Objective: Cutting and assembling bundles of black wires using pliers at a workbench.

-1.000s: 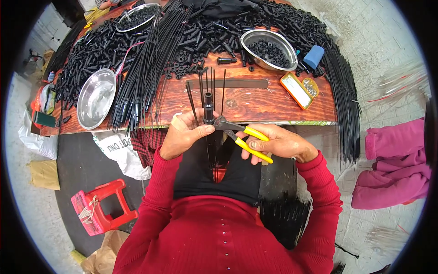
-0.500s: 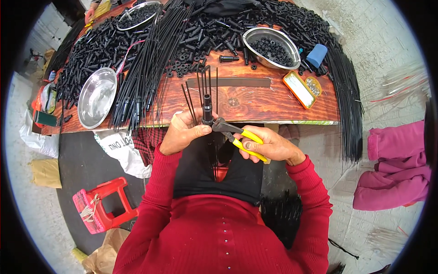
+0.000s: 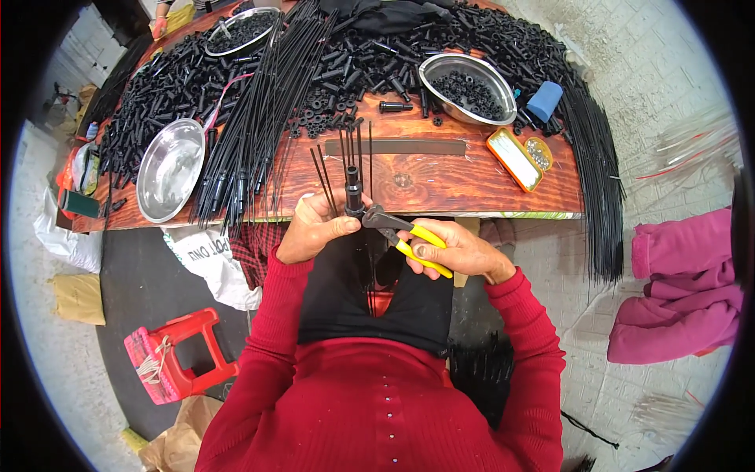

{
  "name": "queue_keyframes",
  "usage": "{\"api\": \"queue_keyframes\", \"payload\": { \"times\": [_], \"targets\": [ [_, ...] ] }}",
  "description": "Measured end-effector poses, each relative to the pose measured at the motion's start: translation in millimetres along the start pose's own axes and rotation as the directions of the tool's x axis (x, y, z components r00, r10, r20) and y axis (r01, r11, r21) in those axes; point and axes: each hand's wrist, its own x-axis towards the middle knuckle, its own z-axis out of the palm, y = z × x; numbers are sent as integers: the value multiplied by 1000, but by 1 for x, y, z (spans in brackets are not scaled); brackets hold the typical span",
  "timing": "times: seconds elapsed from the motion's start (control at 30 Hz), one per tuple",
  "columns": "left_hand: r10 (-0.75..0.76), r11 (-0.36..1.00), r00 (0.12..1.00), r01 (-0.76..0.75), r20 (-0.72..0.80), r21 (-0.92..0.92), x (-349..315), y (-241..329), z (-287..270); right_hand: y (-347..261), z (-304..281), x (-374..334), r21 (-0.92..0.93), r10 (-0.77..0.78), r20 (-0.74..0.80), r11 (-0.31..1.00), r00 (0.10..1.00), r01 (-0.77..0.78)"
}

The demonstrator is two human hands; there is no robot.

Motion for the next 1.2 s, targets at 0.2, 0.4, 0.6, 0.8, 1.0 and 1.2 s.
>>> {"api": "queue_keyframes", "payload": {
  "times": [0.2, 0.4, 0.6, 0.8, 1.0, 1.2],
  "targets": [
    [29, 983, 998, -37, 50, 178, 5, -1, -5, 0, -1, -4, -27, 0, -26, 1000, 1000, -1],
    [9, 995, 1000, -10, 4, 101, 0, -2, 1, 4, -12, -1, 99, -21, 126, 995, 992, 8],
    [-38, 999, 996, 38, -83, 1, 9, -8, 7, -11, -26, -26, -24, -44, 52, 999, 998, 45],
    [-45, 998, 987, 50, -154, 33, 9, -7, 10, -33, -74, -40, -6, -178, -453, 980, 874, 197],
    [-81, 997, 979, 81, -188, -10, 6, -7, 7, -25, -135, -63, -177, -79, -879, 970, 470, -168],
    [-81, 997, 988, 81, -135, -6, 13, -6, 12, 19, -223, -96, -411, -387, -890, 445, 243, -796]
  ]
}}
